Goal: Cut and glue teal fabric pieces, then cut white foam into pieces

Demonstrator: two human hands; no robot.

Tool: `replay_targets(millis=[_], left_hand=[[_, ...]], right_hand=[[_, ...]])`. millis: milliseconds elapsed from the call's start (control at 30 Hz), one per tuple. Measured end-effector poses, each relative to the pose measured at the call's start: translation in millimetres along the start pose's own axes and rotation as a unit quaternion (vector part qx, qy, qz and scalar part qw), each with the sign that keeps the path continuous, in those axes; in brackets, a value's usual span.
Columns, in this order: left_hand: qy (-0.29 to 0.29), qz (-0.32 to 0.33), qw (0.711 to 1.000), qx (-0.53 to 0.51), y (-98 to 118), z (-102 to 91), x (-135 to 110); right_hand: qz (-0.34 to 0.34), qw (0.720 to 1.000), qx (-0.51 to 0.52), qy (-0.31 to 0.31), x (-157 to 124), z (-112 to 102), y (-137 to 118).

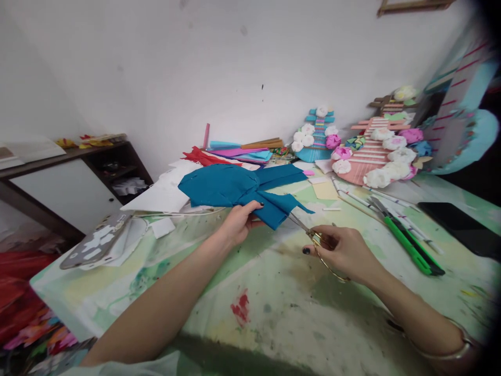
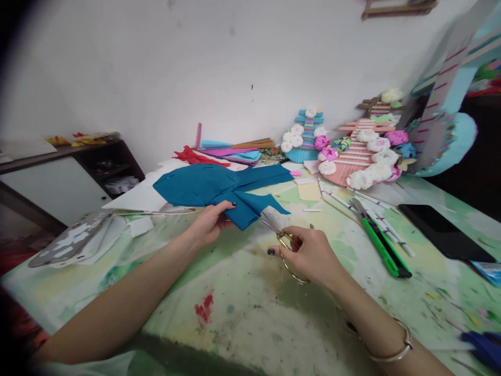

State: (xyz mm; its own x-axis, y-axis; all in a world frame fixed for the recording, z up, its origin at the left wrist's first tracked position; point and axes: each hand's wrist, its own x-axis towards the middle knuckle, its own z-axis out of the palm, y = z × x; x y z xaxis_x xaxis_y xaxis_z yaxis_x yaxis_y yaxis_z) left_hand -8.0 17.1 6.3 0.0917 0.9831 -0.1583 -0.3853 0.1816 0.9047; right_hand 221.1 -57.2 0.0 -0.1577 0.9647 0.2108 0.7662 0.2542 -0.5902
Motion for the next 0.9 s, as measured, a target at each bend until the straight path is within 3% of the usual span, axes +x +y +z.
replay_targets(millis=[900], left_hand=[[-0.043,-0.028,0.998,0.043,-3.8,6.2,-7.7]], right_hand=[[-0.003,1.000,0.020,0.004,-0.7,3.3,-2.2]])
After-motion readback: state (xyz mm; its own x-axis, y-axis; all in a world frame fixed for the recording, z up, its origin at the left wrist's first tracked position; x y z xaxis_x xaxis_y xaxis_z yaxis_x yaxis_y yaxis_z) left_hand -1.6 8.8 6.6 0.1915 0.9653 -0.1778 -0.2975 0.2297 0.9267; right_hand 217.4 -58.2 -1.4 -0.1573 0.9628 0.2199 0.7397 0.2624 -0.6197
